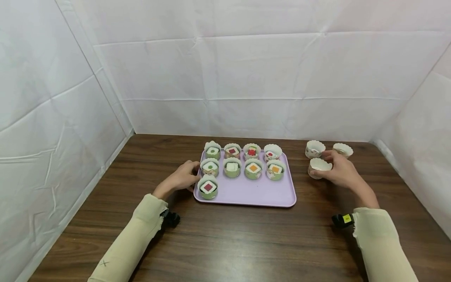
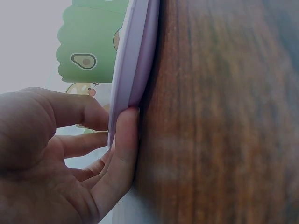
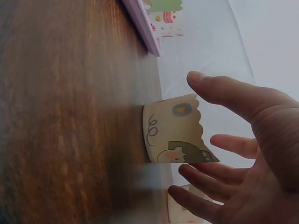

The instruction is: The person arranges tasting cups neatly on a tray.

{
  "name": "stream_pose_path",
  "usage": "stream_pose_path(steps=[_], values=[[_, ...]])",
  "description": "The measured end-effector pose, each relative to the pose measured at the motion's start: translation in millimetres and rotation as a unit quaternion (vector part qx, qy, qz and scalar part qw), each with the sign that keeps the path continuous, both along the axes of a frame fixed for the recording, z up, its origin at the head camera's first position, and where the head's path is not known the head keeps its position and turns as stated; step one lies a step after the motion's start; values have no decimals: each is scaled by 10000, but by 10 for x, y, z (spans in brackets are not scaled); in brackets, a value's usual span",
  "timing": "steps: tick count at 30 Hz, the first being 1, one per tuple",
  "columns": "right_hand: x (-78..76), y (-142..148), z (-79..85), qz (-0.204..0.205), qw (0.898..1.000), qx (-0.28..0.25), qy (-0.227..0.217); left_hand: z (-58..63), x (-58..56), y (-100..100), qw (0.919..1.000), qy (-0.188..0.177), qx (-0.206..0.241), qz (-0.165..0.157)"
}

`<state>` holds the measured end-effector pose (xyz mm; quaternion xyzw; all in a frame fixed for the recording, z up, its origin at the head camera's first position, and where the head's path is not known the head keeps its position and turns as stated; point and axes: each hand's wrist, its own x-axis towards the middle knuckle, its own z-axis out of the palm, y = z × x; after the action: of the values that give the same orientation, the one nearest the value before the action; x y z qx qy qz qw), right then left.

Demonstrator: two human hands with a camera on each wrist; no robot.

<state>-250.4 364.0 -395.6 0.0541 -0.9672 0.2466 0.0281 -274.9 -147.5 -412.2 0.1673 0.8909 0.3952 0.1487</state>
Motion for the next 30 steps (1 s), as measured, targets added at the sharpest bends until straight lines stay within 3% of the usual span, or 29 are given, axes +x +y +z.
stream_pose_path(steps=[24,30], values=[[-1,21,-63,51,9993,59,-357,7,8,-2,10000,-21,18,34],[-6,36,-82,107,9995,185,-224,9,6,4,10000,-3,-10,47]])
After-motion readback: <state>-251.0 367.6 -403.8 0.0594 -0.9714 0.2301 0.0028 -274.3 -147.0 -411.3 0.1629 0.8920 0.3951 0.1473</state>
